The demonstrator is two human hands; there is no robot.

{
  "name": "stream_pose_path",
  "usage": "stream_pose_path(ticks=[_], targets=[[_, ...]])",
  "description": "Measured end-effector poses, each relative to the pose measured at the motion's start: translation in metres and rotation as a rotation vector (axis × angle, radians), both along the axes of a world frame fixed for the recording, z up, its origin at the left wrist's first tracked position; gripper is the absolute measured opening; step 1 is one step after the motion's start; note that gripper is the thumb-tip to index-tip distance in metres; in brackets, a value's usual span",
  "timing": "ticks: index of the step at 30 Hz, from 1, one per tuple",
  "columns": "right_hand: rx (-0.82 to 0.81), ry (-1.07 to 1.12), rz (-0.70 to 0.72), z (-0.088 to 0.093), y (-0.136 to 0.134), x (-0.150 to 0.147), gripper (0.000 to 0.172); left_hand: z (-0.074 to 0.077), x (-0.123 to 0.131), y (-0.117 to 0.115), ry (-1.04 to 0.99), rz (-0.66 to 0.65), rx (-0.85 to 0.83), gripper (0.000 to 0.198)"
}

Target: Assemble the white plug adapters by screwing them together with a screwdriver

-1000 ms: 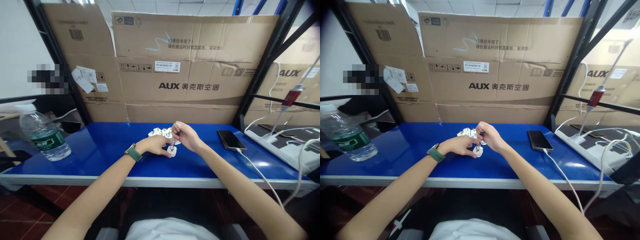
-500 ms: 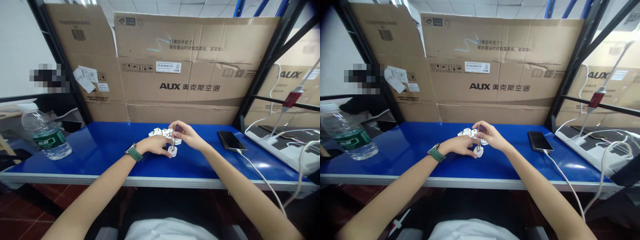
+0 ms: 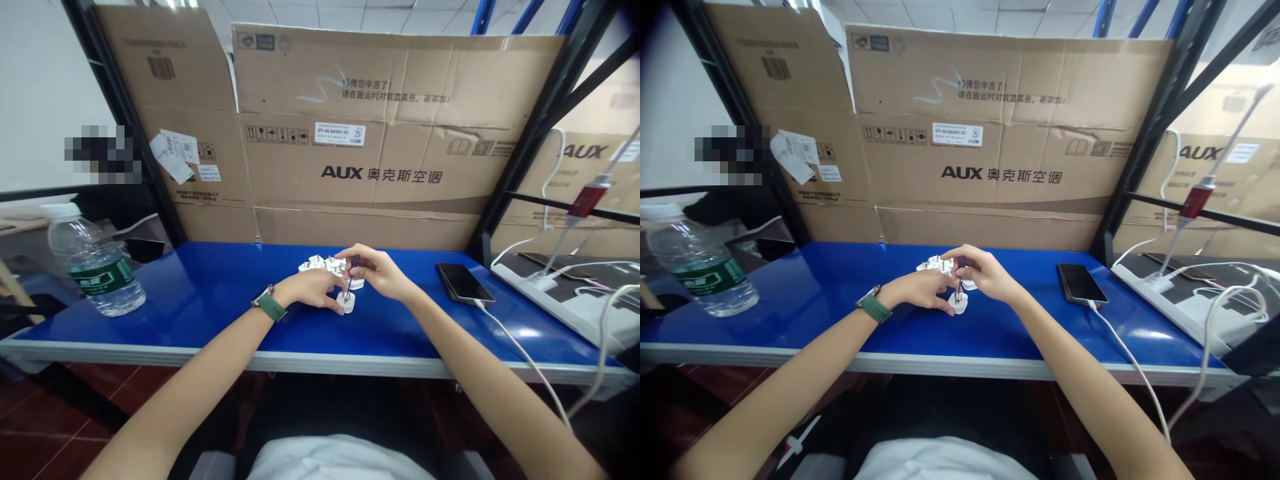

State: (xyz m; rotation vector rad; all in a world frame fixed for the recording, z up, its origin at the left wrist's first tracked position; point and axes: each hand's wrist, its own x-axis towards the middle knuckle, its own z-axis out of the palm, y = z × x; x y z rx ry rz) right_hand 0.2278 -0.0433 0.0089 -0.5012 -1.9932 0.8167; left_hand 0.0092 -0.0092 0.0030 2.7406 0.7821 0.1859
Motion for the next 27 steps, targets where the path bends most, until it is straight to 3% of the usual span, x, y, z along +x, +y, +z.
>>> stream_pose_path(ticks=[5, 12, 15, 19, 24, 27], targets=[[0.016, 0.025, -0.071, -0.002, 0.005, 0.0, 0.029, -0.001, -0.001, 0.002, 0.006, -0.032, 0.017, 0.05], [0.194, -0.088, -0.271, -0.003, 0.005, 0.0, 0.024, -0.002, -0.001, 0.004, 0.008, -0.029, 0.017, 0.054], [0.178, -0.09, -0.234, -0.001, -0.001, -0.001, 0.025, -0.002, 0.0, 0.003, 0.007, -0.021, 0.031, 0.055], [0.051, -0.055, -0.077, -0.001, -0.002, -0.001, 0.036, -0.002, -0.001, 0.002, 0.011, -0.011, 0.022, 0.054], [0.139, -0.084, -0.259, -0.004, 0.0, -0.006, 0.024, -0.003, -0.002, 0.002, -0.002, -0.02, 0.032, 0.052], [0.191, -0.093, -0.258, -0.002, -0.002, -0.007, 0.025, -0.002, -0.001, 0.002, 0.017, 0.012, 0.038, 0.056]])
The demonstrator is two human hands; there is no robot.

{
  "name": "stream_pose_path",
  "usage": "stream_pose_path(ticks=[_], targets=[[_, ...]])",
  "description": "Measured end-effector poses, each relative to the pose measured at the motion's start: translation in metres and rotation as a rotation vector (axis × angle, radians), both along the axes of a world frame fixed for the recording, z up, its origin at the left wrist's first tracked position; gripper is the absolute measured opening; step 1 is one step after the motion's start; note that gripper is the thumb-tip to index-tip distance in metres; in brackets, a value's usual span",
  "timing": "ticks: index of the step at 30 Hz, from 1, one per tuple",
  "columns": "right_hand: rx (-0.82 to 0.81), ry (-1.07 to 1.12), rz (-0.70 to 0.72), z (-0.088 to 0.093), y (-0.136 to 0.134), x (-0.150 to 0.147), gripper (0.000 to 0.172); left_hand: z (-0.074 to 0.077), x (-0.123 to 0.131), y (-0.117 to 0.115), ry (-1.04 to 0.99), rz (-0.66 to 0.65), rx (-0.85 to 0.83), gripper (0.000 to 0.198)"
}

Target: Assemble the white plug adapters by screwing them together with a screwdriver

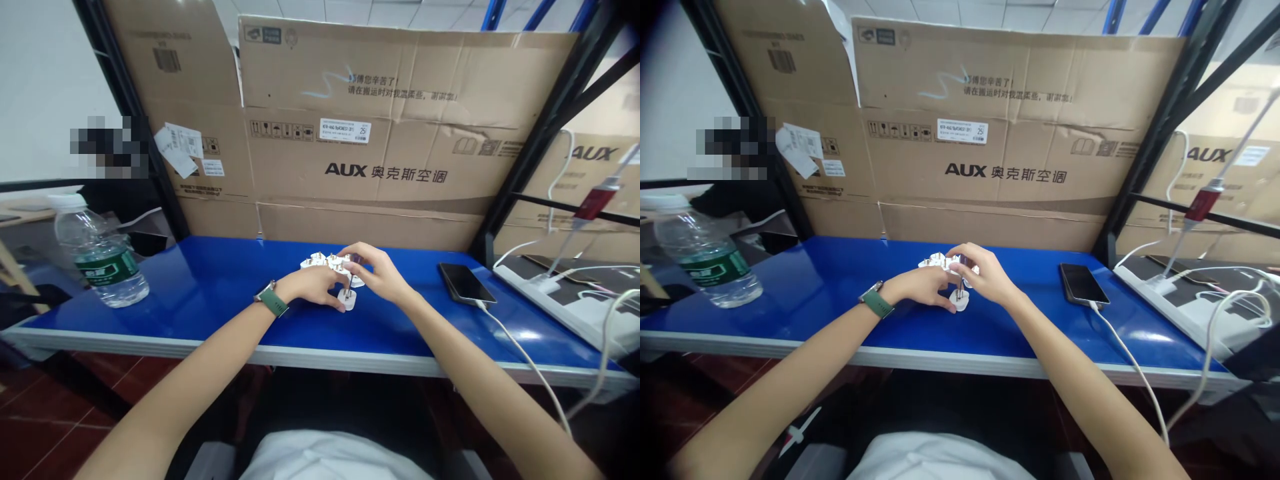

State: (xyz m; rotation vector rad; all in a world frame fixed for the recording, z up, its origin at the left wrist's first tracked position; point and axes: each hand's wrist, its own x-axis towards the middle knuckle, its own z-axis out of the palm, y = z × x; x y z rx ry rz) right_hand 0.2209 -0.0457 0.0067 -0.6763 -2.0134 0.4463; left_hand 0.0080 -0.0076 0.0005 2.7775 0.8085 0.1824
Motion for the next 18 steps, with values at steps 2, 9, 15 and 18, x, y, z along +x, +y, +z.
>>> stream_pose_path(ticks=[2, 9, 15, 18], targets=[[-0.038, 0.012, 0.068, 0.0015, -0.0013, 0.0014, 0.032, 0.0002, 0.0005, -0.0001, 0.015, 0.024, -0.005, 0.058], [0.008, 0.066, -0.038, -0.0009, 0.0042, 0.0024, 0.016, 0.001, 0.0002, -0.0008, -0.013, -0.039, -0.021, 0.052], [-0.06, 0.039, 0.087, 0.0007, 0.0028, 0.0021, 0.027, 0.0008, 0.0001, -0.0019, -0.016, -0.009, -0.017, 0.051], [-0.133, 0.113, 0.093, -0.0017, 0.0052, 0.0016, 0.015, -0.0019, 0.0003, -0.0004, -0.018, -0.013, 0.006, 0.051]])
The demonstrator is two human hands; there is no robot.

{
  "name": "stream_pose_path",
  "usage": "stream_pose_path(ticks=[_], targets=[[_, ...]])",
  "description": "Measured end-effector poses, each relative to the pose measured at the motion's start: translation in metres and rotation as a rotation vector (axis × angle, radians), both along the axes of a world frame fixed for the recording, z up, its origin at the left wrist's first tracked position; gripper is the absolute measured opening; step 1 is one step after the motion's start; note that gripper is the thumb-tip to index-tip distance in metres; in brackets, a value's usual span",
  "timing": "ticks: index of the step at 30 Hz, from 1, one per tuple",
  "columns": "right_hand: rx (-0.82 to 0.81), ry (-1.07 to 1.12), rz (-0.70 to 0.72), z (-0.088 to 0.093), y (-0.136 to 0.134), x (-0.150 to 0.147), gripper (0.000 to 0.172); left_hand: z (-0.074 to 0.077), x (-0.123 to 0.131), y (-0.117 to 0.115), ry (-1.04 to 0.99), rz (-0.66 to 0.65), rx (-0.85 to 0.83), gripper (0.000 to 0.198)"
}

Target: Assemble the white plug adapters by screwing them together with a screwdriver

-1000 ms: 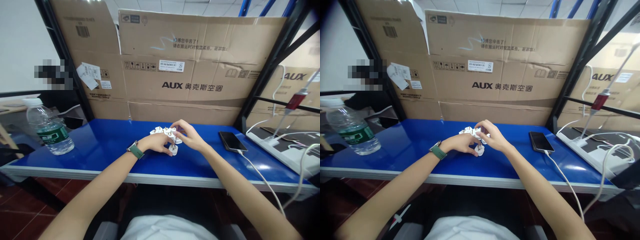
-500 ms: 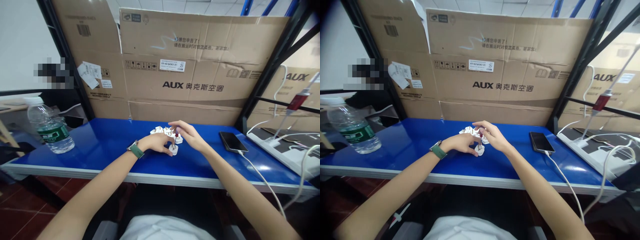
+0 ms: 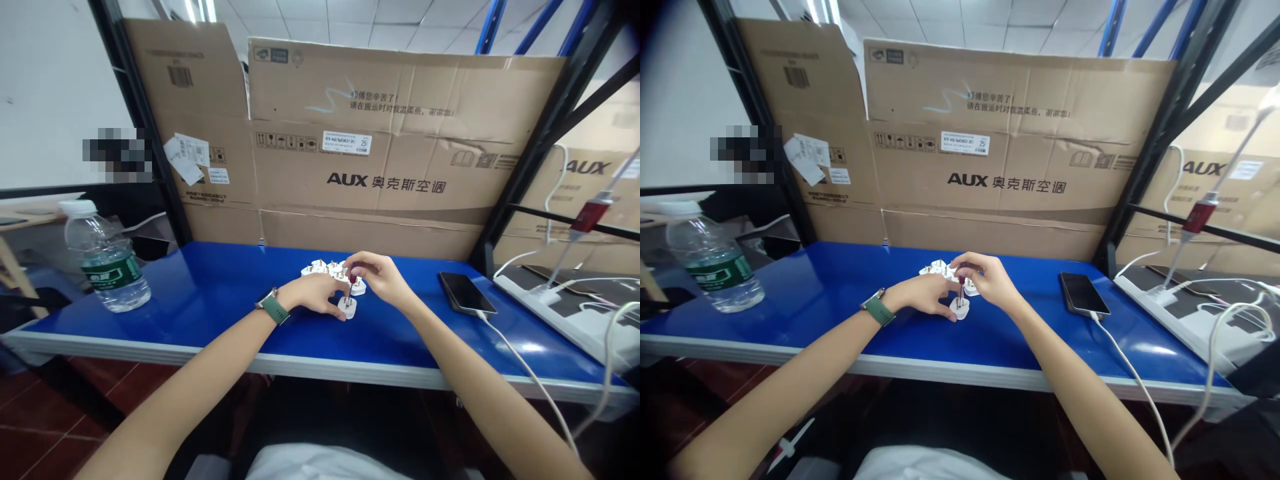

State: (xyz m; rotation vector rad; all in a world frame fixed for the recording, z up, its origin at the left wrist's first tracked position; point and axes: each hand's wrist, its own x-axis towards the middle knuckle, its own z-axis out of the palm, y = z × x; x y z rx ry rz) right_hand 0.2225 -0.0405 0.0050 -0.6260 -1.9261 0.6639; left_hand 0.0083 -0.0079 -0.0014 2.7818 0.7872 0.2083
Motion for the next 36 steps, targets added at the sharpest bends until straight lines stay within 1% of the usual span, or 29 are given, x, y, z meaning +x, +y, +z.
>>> stream_pose_path(ticks=[2, 4, 7, 9, 10, 13, 14, 17, 20, 22, 24, 25, 27, 28, 29, 30, 32, 34, 36], targets=[[-0.013, 0.024, -0.027, -0.002, 0.002, -0.001, 0.011, 0.0, 0.0, 0.0, 0.01, 0.008, 0.016, 0.052], [-0.025, 0.025, -0.059, -0.003, 0.004, -0.002, 0.013, 0.001, 0.0, -0.001, 0.021, 0.01, 0.038, 0.052], [-0.047, 0.114, -0.114, -0.003, 0.009, 0.001, 0.031, 0.007, -0.004, -0.002, 0.053, -0.004, 0.08, 0.05], [-0.056, 0.221, -0.21, 0.0, 0.013, 0.007, 0.039, 0.011, -0.008, -0.001, 0.088, -0.003, 0.135, 0.049], [-0.061, 0.257, -0.289, 0.001, 0.016, 0.012, 0.039, 0.013, -0.011, 0.0, 0.105, 0.01, 0.173, 0.048], [-0.106, 0.118, -0.499, 0.003, 0.024, 0.029, 0.038, 0.014, -0.017, 0.004, 0.138, 0.106, 0.275, 0.045], [-0.12, 0.051, -0.554, 0.002, 0.026, 0.033, 0.035, 0.013, -0.018, 0.005, 0.137, 0.14, 0.291, 0.046], [-0.242, -0.136, -0.658, -0.006, 0.035, 0.041, 0.027, 0.015, -0.022, 0.008, 0.084, 0.227, 0.31, 0.049], [-0.369, -0.248, -0.744, -0.019, 0.046, 0.042, 0.027, 0.019, -0.028, 0.015, -0.009, 0.252, 0.281, 0.049], [-0.419, -0.307, -0.745, -0.026, 0.055, 0.043, 0.036, 0.018, -0.033, 0.023, -0.121, 0.218, 0.244, 0.048], [-0.481, -0.345, -0.709, -0.03, 0.062, 0.046, 0.047, 0.012, -0.037, 0.036, -0.275, 0.192, 0.25, 0.044], [-0.479, -0.354, -0.706, -0.03, 0.065, 0.048, 0.05, 0.006, -0.038, 0.043, -0.348, 0.222, 0.276, 0.045], [-0.442, -0.367, -0.693, -0.031, 0.067, 0.048, 0.052, -0.009, -0.036, 0.056, -0.448, 0.377, 0.29, 0.05], [-0.406, -0.376, -0.676, -0.032, 0.067, 0.047, 0.05, -0.016, -0.033, 0.062, -0.454, 0.447, 0.244, 0.053], [-0.364, -0.394, -0.648, -0.034, 0.067, 0.044, 0.049, -0.024, -0.029, 0.066, -0.437, 0.484, 0.174, 0.057], [-0.324, -0.41, -0.612, -0.037, 0.066, 0.039, 0.048, -0.031, -0.024, 0.068, -0.422, 0.492, 0.111, 0.061], [-0.215, -0.521, -0.514, -0.045, 0.062, 0.025, 0.061, -0.042, -0.013, 0.07, -0.371, 0.484, 0.032, 0.069], [-0.195, -0.614, -0.443, -0.053, 0.06, 0.01, 0.073, -0.049, -0.004, 0.069, -0.333, 0.469, 0.048, 0.073], [-0.183, -0.661, -0.408, -0.056, 0.059, 0.001, 0.081, -0.05, -0.001, 0.068, -0.309, 0.443, 0.066, 0.075]])
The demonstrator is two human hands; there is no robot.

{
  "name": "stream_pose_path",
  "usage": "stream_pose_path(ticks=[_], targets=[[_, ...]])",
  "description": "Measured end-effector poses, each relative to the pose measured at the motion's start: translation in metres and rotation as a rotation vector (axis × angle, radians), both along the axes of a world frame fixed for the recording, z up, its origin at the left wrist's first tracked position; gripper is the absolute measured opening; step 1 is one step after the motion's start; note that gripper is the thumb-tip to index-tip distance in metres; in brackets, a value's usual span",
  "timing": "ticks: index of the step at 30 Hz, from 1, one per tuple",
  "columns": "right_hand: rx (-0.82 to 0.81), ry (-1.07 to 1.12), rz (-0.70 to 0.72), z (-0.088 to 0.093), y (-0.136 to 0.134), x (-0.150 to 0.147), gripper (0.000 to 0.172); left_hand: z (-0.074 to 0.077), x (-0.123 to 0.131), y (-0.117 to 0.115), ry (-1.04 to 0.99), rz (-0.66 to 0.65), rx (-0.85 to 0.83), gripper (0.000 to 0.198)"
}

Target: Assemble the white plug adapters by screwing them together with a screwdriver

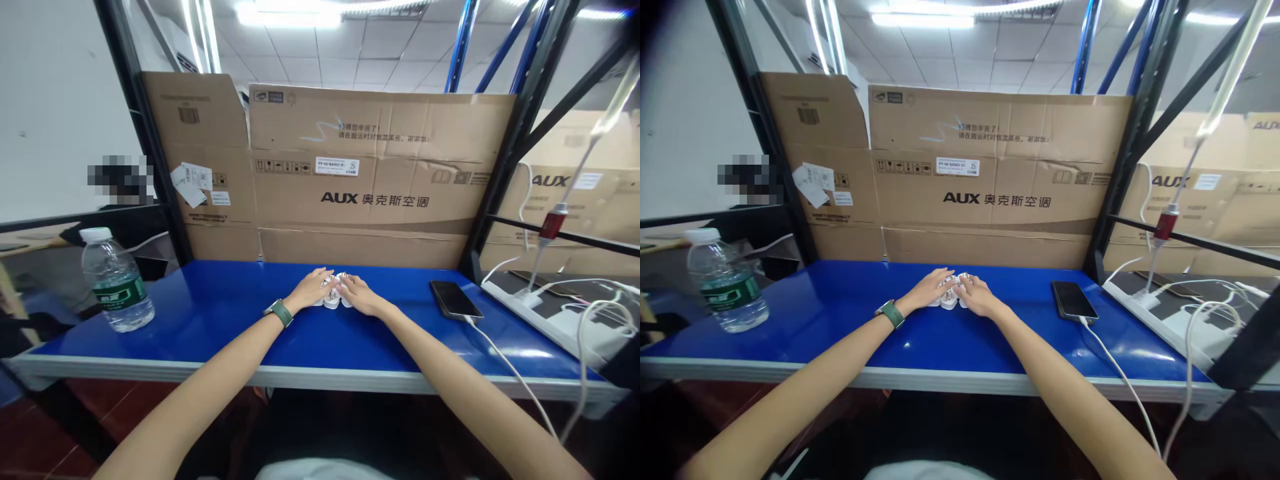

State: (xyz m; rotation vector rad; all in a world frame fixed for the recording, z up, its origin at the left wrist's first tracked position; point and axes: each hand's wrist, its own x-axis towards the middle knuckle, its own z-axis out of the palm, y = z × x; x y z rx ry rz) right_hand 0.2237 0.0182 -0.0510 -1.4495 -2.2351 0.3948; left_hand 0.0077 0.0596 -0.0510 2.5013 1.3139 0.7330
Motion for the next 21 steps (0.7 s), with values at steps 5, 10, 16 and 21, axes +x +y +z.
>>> stream_pose_path(ticks=[5, 10, 16, 21], targets=[[0.045, 0.08, -0.08, 0.014, 0.009, 0.024, 0.076, 0.016, -0.023, 0.007, -0.032, 0.067, 0.135, 0.069], [-0.054, -0.107, -0.49, 0.008, 0.024, 0.072, 0.063, 0.018, -0.069, 0.025, 0.113, 0.251, 0.193, 0.061], [-0.178, -0.269, -0.589, -0.011, 0.034, 0.086, 0.065, 0.003, -0.099, 0.04, 0.217, 0.53, 0.032, 0.064], [-0.208, -0.288, -0.582, -0.014, 0.036, 0.082, 0.065, -0.003, -0.101, 0.043, 0.335, 0.567, -0.112, 0.074]])
